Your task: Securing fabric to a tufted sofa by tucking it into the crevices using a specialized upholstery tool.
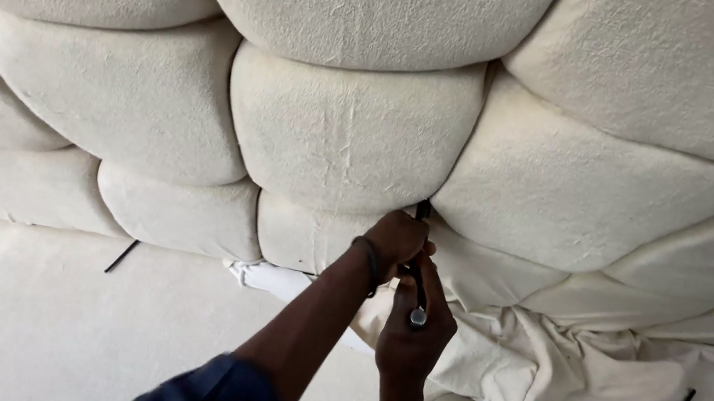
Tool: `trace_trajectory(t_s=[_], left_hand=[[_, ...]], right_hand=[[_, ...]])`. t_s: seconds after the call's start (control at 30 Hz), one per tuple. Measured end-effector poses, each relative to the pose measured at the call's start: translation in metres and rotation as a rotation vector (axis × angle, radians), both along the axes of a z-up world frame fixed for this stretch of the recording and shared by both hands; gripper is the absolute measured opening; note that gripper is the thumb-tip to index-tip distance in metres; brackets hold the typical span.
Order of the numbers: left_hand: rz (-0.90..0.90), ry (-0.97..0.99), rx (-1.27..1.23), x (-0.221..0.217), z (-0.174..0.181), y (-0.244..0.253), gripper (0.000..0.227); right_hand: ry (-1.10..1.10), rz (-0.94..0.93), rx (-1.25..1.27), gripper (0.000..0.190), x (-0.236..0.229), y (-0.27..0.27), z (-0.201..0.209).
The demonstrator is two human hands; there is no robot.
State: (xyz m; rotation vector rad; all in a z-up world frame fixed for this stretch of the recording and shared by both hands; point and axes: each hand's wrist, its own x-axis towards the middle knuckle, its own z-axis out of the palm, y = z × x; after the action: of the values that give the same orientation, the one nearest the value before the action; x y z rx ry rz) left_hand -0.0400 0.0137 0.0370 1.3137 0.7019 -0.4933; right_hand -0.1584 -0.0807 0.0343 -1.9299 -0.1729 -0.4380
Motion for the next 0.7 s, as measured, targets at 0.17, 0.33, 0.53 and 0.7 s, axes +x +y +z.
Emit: trace_trajectory(t_s=[0.17, 0.33, 0.53, 0.7], left_hand=[[-0.541, -0.546, 0.977, 0.073, -0.191, -0.026, 0.021], [-0.936, -0.458, 1.386, 0.074, -0.160, -0.032, 0.049], [-1.172, -0.375, 1.455, 0.085, -0.136, -0.021, 0.057], [-1.123, -0.466, 1.409, 0.095, -0.155, -0.018, 0.039]], right_hand=[[0.149, -0.081, -0.019, 0.046, 0.001, -0.005, -0.017], [0.231, -0.094, 0.009, 0.048, 0.008, -0.001, -0.024], [0.174, -0.087, -0.015, 0.058, 0.018, 0.006, -0.039], [0.290, -0.110, -0.028, 0.060, 0.011, 0.011, -0.011]])
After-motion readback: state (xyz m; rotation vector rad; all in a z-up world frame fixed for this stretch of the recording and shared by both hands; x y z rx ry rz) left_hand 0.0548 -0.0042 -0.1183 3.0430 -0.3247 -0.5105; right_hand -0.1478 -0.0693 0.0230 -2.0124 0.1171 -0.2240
